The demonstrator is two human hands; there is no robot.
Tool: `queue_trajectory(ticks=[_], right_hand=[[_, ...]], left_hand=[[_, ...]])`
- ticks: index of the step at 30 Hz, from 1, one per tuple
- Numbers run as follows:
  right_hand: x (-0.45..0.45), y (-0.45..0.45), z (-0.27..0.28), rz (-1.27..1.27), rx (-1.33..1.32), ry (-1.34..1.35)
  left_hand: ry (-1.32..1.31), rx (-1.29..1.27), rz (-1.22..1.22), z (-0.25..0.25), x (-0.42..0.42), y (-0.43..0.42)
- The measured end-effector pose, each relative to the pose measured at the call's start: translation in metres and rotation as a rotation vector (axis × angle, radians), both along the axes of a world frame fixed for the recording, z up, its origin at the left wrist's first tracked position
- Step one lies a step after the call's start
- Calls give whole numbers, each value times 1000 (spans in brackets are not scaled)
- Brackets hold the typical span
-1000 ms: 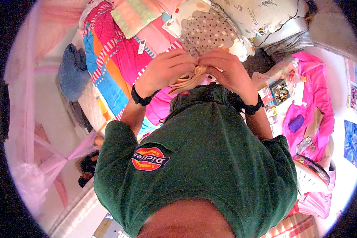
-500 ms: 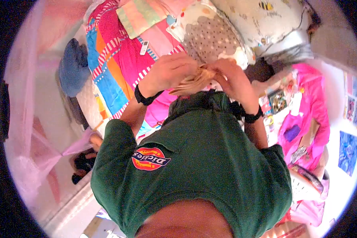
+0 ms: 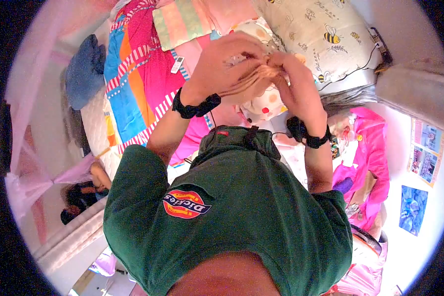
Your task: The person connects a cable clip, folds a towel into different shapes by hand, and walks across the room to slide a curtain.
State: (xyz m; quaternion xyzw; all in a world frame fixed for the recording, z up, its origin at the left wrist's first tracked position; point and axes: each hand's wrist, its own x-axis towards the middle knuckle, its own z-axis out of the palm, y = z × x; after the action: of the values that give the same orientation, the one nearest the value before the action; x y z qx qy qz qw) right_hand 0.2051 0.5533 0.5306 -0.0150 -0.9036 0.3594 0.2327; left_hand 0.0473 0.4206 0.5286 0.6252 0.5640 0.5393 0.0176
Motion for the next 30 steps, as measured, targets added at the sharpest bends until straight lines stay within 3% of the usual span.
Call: queue_trajectory(ticks=[4, 5, 6, 7, 9, 13, 19, 21, 25, 28, 30], right_hand=[[-4, -1, 14, -94, -91, 70], [-3, 2, 15, -156, -137, 162], [-2, 6, 16, -133, -355, 203], [-3, 6, 21, -149, -369, 286], [-3, 8, 28, -160, -353, 335], [-7, 8, 28, -219, -259, 279], [-15, 4, 9, -343, -162, 190], [-19, -1, 1, -397, -90, 264], [-20, -4, -7, -429, -102, 285], [-21, -14, -3, -476, -44, 262], [-20, -18, -2, -464, -48, 303]], left_hand=[[-311, 62, 16, -15, -6, -9], [-372, -39, 17, -21, -9, -20], [-432, -139, 17, -25, -13, -31], [-436, -132, 19, -29, -15, -42], [-317, -534, 29, -35, -19, -63], [-206, -724, 41, -44, -19, -82], [-350, -318, 301, -66, -27, -91], [-592, -100, 264, -68, -27, -91], [-425, 43, 273, -57, -16, -90], [-619, -9, 205, -56, -15, -91], [-854, 93, 119, -69, -22, -91]])
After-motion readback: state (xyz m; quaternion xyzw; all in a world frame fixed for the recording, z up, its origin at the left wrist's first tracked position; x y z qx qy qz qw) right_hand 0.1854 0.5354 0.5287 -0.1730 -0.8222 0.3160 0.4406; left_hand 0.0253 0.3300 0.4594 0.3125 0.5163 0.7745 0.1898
